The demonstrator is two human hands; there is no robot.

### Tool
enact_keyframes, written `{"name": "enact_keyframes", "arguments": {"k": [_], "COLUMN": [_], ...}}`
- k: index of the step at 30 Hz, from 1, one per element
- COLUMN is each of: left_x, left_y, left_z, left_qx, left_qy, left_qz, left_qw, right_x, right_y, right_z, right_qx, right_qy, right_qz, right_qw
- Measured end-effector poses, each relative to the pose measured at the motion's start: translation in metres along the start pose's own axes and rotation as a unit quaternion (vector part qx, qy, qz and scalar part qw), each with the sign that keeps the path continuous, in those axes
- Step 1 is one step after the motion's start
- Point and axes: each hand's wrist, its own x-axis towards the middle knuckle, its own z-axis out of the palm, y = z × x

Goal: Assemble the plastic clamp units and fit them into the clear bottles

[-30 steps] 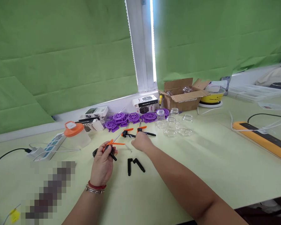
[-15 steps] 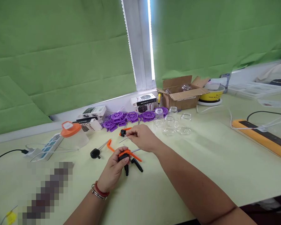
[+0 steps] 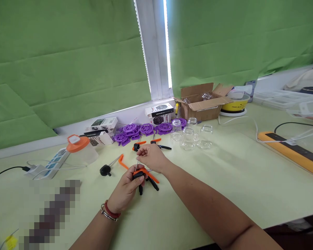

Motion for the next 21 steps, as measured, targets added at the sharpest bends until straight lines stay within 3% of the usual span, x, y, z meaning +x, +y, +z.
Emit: {"name": "enact_keyframes", "arguments": {"k": [3, 7, 14, 18, 21], "left_x": [-0.001, 0.001, 0.007, 0.009, 0.008], "left_y": [0.002, 0.003, -0.006, -0.007, -0.005], "left_z": [0.001, 0.001, -0.003, -0.005, -0.007], "left_qx": [0.008, 0.017, -0.046, -0.072, -0.101], "left_qy": [-0.022, -0.011, 0.037, 0.062, 0.102], "left_qz": [-0.002, -0.003, 0.017, 0.022, 0.010], "left_qw": [1.000, 1.000, 0.998, 0.995, 0.990], "right_x": [-0.002, -0.004, -0.010, -0.012, -0.014], "right_y": [0.001, 0.007, -0.004, -0.012, -0.017], "right_z": [0.006, 0.009, 0.007, 0.003, -0.002], "right_qx": [0.016, -0.004, -0.229, -0.257, -0.241], "right_qy": [-0.007, -0.068, -0.156, -0.202, -0.155], "right_qz": [0.036, 0.038, -0.093, -0.111, -0.132], "right_qw": [0.999, 0.997, 0.956, 0.939, 0.949]}}
